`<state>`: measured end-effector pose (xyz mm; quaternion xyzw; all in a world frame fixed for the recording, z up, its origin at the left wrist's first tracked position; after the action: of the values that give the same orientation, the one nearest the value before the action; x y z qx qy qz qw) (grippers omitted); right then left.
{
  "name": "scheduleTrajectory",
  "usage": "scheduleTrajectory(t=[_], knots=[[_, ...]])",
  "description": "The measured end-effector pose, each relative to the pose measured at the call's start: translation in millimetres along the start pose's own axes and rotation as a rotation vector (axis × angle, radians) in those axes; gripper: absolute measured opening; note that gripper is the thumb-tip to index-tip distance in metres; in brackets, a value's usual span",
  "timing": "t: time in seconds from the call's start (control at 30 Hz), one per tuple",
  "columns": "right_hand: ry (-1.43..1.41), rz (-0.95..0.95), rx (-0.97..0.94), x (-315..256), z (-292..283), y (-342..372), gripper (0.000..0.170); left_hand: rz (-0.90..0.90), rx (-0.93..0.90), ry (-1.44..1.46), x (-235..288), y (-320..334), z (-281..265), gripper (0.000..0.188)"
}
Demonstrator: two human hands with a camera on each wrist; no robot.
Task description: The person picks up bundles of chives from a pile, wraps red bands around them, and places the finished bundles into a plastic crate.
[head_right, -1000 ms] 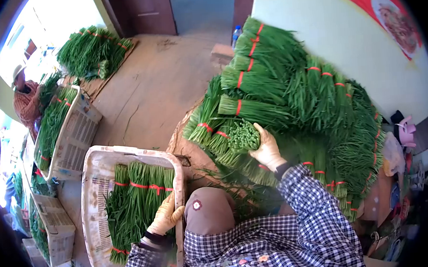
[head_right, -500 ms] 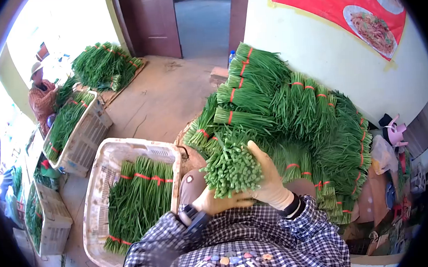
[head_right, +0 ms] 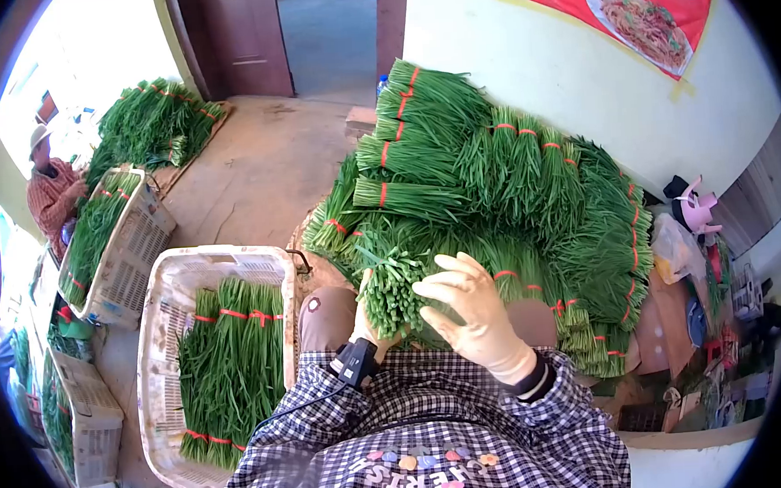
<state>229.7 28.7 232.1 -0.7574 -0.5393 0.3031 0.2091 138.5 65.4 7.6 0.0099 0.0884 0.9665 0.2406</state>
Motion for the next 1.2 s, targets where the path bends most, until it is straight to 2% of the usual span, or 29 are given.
scheduleTrajectory(t=[0.07, 0.17, 0.33, 0.4, 0.43, 0.5, 0.53, 0.57, 0.63, 0.67, 0.7, 0.73, 0.77, 0.8, 0.83, 0.9, 0.93, 0.97, 1.0, 1.03, 1.07, 1.1, 1.17, 1.2], knots=[[0.134, -0.016, 0.008, 3.8, 11.3, -0.4, 0.038, -0.003, -0.011, 0.010, -0.5, 0.1, -2.3, 0.056], [0.190, -0.027, -0.031, 7.5, 23.3, -6.7, 0.032, 0.007, -0.027, -0.022, -0.2, 3.5, 0.8, 0.056], [0.193, -0.053, -0.019, 14.5, 30.8, -12.4, 0.020, -0.018, -0.020, -0.021, 5.0, -2.7, -10.3, 0.058], [0.143, -0.011, -0.121, 19.1, 36.0, -15.7, 0.014, -0.013, -0.026, -0.014, 7.7, -3.0, -15.0, 0.058], [-0.034, 0.084, 0.053, 22.5, 21.0, -10.2, 0.010, -0.007, -0.033, -0.010, 9.7, -3.1, -17.1, 0.058], [-0.483, 0.309, 0.085, 30.6, 3.0, -2.7, 0.009, 0.041, -0.017, 0.038, 14.4, -4.0, -16.9, 0.061], [-0.720, 0.334, 0.108, 33.5, -3.6, 4.3, 0.016, 0.018, -0.028, 0.048, 14.3, -1.4, -13.5, 0.063], [-0.868, 0.352, -0.018, 34.2, -4.9, 11.6, 0.026, -0.005, -0.041, 0.058, 14.0, 1.6, -9.7, 0.065], [-0.598, 0.735, -0.486, 48.5, 5.7, 38.7, 0.037, -0.010, -0.095, 0.032, 14.0, 0.4, -10.7, 0.067], [-0.283, 0.642, -0.474, 78.8, 7.0, 60.6, 0.044, 0.004, -0.090, -0.017, 13.7, 2.2, -6.8, 0.068], [-0.234, 0.694, -0.311, 102.9, 3.0, 84.2, 0.051, 0.021, -0.087, -0.065, 14.1, 4.7, -1.0, 0.069], [-0.298, 0.730, -0.185, 105.0, -9.1, 76.9, 0.048, 0.018, 0.048, -0.064, 11.7, 8.0, -6.6, 0.074], [-0.363, 0.765, -0.057, 106.5, -22.5, 69.2, 0.046, 0.015, 0.017, -0.070, 9.1, 9.2, -3.1, 0.074], [-0.559, 0.813, 0.133, 111.4, -31.4, 68.7, 0.058, -0.010, -0.040, -0.075, 5.1, 6.3, -4.4, 0.074], [-0.606, 0.799, 0.197, 117.7, -38.0, 69.1, 0.078, -0.035, -0.101, -0.084, 2.0, 3.7, -4.3, 0.074], [-0.525, 0.811, 0.234, 124.5, -39.2, 71.2, 0.084, 0.043, -0.140, -0.257, 5.7, 3.8, 4.6, 0.065], [-0.427, 0.788, 0.184, 127.6, -29.7, 70.9, 0.084, 0.097, -0.129, -0.332, 8.9, 0.6, -5.1, 0.065], [-0.434, 0.793, 0.024, 130.0, 3.0, 75.2, 0.092, 0.154, -0.117, -0.405, 14.7, -4.8, -12.7, 0.068], [-0.581, 0.742, -0.123, 96.0, 42.5, 66.2, 0.086, 0.230, -0.022, -0.427, 14.0, 9.8, 15.4, 0.072], [-0.413, 0.626, -0.408, 69.0, 82.1, 75.3, 0.099, 0.258, 0.005, -0.437, 13.9, 11.6, 16.0, 0.071], [-0.459, 0.493, -0.299, 64.2, 98.1, 80.3, 0.106, 0.256, -0.022, -0.483, 18.3, 12.7, 12.8, 0.071], [-0.526, 0.554, -0.357, 73.9, 100.7, 86.2, 0.105, 0.256, -0.047, -0.528, 23.8, 14.9, 16.6, 0.070], [-0.630, 0.656, -0.210, 103.1, 86.5, 85.0, 0.105, 0.259, 0.015, -0.532, 21.9, 15.5, 9.3, 0.070], [-0.584, 0.630, -0.116, 105.9, 74.6, 73.1, 0.105, 0.262, 0.021, -0.551, 19.8, 13.0, 4.8, 0.069]])
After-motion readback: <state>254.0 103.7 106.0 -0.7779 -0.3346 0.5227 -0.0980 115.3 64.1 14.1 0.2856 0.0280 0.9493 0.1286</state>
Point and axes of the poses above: each hand's wrist, its own y-axis away from the middle knuckle, its own z-axis out of the palm, x = y × z, the point moved 10 cm from there along -y, towards the middle knuckle, and after that the axes turned 13 degrees about -z, right-handed, at the moved point
